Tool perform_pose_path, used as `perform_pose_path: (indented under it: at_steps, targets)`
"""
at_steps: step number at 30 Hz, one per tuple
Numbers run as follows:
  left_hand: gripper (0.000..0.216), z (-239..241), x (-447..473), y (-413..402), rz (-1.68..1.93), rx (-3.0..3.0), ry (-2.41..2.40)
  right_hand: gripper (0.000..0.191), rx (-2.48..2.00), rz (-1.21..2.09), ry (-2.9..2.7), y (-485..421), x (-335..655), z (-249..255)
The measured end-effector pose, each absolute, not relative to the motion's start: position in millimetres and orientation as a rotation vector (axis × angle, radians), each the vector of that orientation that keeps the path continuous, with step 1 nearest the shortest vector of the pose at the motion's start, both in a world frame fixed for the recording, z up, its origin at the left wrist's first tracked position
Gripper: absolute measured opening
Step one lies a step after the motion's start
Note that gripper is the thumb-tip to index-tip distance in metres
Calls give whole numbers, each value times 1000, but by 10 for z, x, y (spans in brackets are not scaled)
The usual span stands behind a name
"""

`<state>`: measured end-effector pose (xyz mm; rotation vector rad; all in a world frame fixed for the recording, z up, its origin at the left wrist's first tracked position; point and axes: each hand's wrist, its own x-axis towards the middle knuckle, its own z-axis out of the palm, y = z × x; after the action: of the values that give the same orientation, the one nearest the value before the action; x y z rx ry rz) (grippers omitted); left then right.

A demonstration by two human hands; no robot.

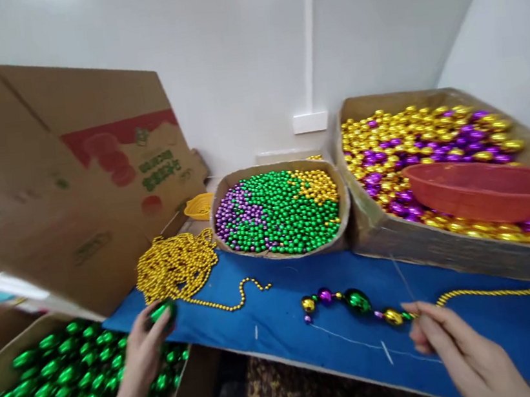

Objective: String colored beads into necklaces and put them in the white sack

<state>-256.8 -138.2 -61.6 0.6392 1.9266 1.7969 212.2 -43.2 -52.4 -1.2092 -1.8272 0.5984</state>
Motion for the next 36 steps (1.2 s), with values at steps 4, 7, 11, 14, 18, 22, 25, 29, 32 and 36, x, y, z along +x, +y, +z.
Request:
perform_pose_path:
  at_steps: [4,7,11,14,18,22,25,29,32,36]
  targets:
    - [38,-516,-1937,-799,1623,572,1105,22,-1028,493,-2037,-514,1729,-671]
    - [33,-569,-1386,-503,1445,525,833,23,-961,438,-2105,-587,1569,-746]
    - [32,-675,-987,-391,1326,474,707,26,-953,343,-2137,-621,1569,-822]
    - [33,-717,-919,-382,1286,423,702,27,-1002,294,-2130,-617,1636,-853]
    - [39,-736,-916,-402,1252,401,688,27,-1046,295,-2151,-605,1684,-886]
    - [37,-727,-906,-424,1249,444,670,28,-1057,294,-2195,-607,1676,-936]
    - [33,-717,-894,-428,1245,471,670,29,-1067,274,-2242,-613,1677,-966]
    - [33,-717,-888,-429,1212,522,676,30,-1080,250,-2286,-607,1701,-973]
    - [35,-715,-877,-443,1118,604,694,29,-1080,257,-2314,-600,1705,-979]
    - [44,-709,-827,-494,1051,700,677,29,-1074,279,-2292,-611,1661,-1013]
